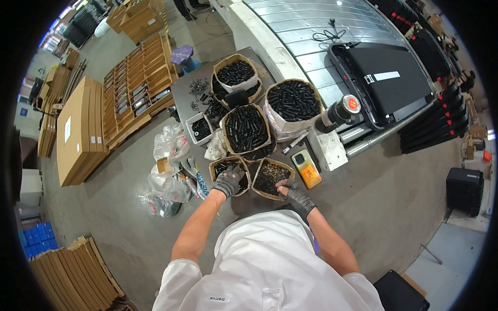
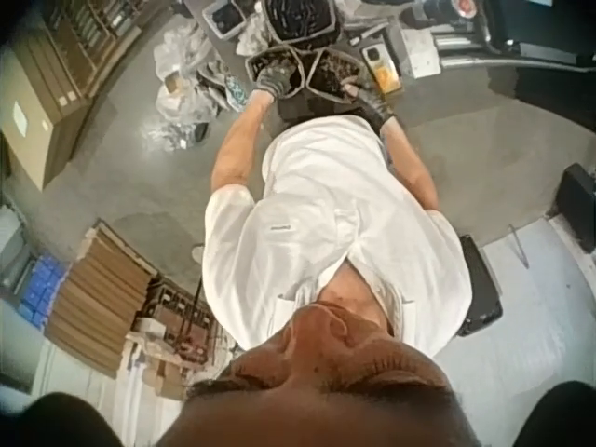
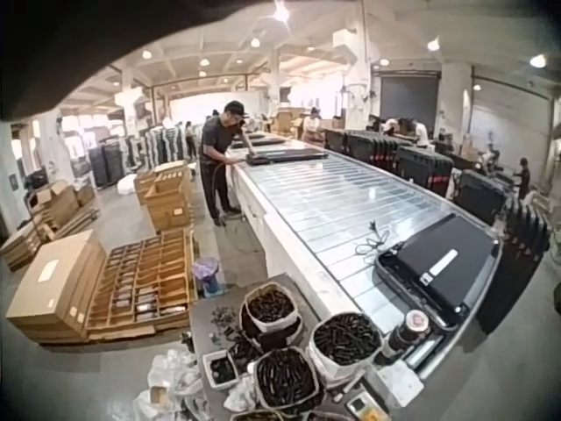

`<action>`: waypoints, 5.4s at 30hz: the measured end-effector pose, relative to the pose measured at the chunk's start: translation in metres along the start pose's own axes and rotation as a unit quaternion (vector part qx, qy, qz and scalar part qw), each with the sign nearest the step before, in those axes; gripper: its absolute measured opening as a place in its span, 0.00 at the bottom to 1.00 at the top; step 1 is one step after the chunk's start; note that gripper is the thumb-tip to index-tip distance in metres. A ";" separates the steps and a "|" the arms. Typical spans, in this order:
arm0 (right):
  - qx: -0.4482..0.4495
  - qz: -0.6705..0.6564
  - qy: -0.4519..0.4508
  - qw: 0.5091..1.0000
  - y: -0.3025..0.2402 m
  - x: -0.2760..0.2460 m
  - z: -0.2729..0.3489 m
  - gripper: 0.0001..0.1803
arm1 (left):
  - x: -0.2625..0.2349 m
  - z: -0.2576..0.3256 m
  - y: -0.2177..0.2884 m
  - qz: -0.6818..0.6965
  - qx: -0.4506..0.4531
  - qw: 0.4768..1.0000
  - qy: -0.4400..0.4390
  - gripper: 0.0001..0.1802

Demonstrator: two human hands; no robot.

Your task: Sorting small plastic components into different bins and moving solar panels onto a conveyor belt.

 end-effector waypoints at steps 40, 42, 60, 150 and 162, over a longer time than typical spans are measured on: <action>-0.151 0.480 -0.044 0.863 0.032 0.025 -0.054 0.21 | -0.001 0.008 0.003 0.466 -0.212 0.856 0.076 0.12; -0.143 0.545 -0.108 0.819 0.037 0.037 -0.060 0.24 | -0.013 0.017 0.009 0.369 -0.171 0.902 0.147 0.10; 0.069 -0.340 -0.045 0.937 -0.004 0.013 -0.023 0.09 | -0.041 0.033 0.006 0.624 -0.174 0.747 0.149 0.12; -0.075 -0.044 0.049 0.995 -0.034 0.032 -0.007 0.13 | -0.031 0.038 0.085 0.840 -0.202 0.496 0.091 0.14; -0.047 -0.179 0.071 0.980 -0.034 0.032 -0.005 0.10 | -0.038 0.044 0.086 0.907 -0.193 0.374 -0.005 0.16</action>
Point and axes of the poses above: each hand's wrist, its own z-axis away from the middle knuckle, its own x-axis out of the palm, y = z × x, the point moved 4 cm from there along -z, towards the middle knuckle, and after that the axes turned 8 degrees about -x, right-handed, at the moved point
